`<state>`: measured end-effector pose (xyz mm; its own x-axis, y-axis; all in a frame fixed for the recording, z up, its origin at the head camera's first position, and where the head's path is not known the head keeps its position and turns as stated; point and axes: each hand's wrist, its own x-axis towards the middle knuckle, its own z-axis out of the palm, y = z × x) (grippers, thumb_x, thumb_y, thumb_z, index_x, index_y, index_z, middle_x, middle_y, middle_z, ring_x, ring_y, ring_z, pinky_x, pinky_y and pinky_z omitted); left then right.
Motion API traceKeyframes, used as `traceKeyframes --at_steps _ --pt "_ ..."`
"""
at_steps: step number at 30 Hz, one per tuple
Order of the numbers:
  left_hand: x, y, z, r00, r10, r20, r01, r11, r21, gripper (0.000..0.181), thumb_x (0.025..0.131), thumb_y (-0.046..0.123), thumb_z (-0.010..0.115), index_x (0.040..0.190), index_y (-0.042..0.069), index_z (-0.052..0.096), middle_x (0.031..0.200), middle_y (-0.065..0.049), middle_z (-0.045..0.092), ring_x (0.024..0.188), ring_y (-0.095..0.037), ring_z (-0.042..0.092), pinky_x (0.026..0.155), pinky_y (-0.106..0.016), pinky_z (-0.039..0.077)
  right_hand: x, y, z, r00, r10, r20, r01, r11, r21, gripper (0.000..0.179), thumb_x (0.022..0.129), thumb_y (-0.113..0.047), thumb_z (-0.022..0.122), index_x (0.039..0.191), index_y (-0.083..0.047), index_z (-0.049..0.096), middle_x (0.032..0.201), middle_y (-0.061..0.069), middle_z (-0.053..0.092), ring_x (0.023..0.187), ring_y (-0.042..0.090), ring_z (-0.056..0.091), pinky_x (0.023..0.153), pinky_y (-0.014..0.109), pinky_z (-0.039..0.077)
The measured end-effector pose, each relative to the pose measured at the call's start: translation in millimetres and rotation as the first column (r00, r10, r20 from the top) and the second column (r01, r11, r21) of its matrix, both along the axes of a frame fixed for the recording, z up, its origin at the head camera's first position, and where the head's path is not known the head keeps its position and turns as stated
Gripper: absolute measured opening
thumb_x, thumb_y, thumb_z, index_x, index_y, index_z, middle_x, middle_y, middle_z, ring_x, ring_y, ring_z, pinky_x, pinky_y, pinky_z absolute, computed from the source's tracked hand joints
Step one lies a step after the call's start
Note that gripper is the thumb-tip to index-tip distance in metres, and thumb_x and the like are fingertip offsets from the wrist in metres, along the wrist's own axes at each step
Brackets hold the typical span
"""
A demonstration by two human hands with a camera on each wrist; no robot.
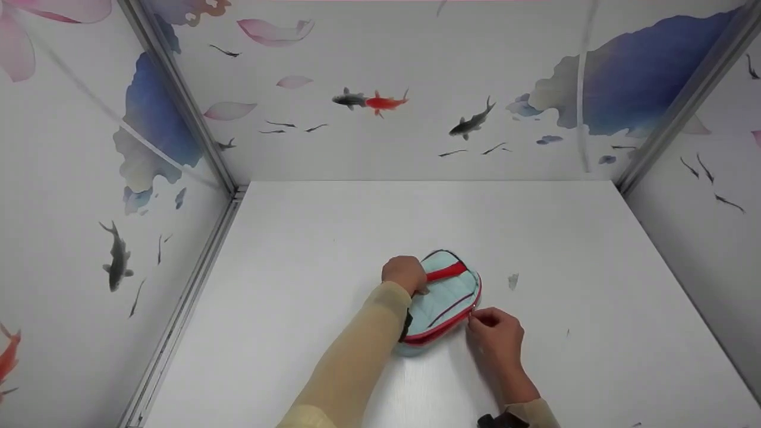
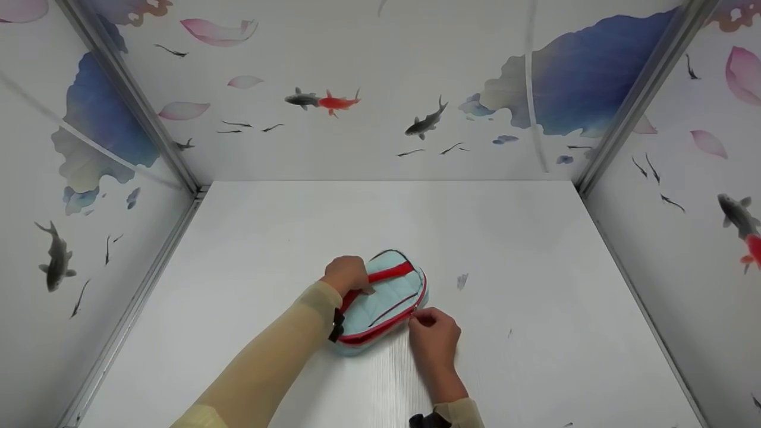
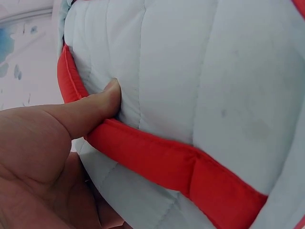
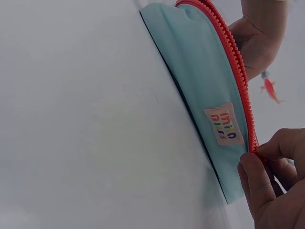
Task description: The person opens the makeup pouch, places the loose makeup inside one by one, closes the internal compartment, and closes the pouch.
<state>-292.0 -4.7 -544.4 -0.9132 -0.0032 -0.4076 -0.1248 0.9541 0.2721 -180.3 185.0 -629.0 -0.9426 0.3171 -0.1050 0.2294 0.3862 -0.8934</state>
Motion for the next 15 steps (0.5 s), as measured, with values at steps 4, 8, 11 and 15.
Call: traceKeyframes --at_steps 4,8,11,15 --pt "-0.3 0.5 0.0 1.0 -0.002 0.002 0.002 1.0 -0.001 0.033 0.086 0.033 0.088 0.105 0.007 0.079 0.107 -0.004 0.075 0.087 -0.018 0.057 0.093 -0.037 0.061 1.7 -2.5 -0.7 1.0 0.009 0.003 -0.009 1.0 -0.009 0.013 0.094 -0.017 0.074 0.102 -0.01 0.081 0.101 0.009 0.075 0.099 0.025 0.06 0.078 0.022 0.054" --pt "0.4 1.1 1.0 1.0 -0.006 -0.003 0.006 1.0 -0.003 0.032 0.087 0.033 0.088 0.105 0.008 0.079 0.106 -0.004 0.075 0.089 -0.018 0.057 0.093 -0.038 0.06 4.1 -5.3 -1.4 1.0 0.021 0.01 -0.021 1.0 -0.009 0.012 0.093 -0.016 0.074 0.101 -0.01 0.081 0.099 0.008 0.076 0.096 0.025 0.061 0.078 0.022 0.054" --pt "0.4 1.5 1.4 1.0 -0.006 -0.001 0.006 1.0 -0.009 0.033 0.087 0.033 0.088 0.106 0.008 0.079 0.105 -0.003 0.075 0.089 -0.019 0.058 0.094 -0.038 0.06 5.2 -6.5 -1.1 1.0 0.019 0.013 -0.019 1.0 -0.003 0.012 0.093 -0.016 0.074 0.101 -0.011 0.081 0.099 0.007 0.076 0.096 0.024 0.061 0.078 0.022 0.054" --pt "-0.8 1.7 0.6 1.0 -0.001 0.012 0.001 1.0 -0.009 0.034 0.087 0.033 0.087 0.108 0.008 0.078 0.104 -0.003 0.074 0.09 -0.019 0.058 0.094 -0.038 0.06 5.7 -6.6 1.0 0.999 0.016 0.029 -0.015 1.0 -0.013 0.013 0.094 -0.018 0.075 0.103 -0.011 0.081 0.102 0.009 0.076 0.099 0.026 0.061 0.08 0.021 0.054"
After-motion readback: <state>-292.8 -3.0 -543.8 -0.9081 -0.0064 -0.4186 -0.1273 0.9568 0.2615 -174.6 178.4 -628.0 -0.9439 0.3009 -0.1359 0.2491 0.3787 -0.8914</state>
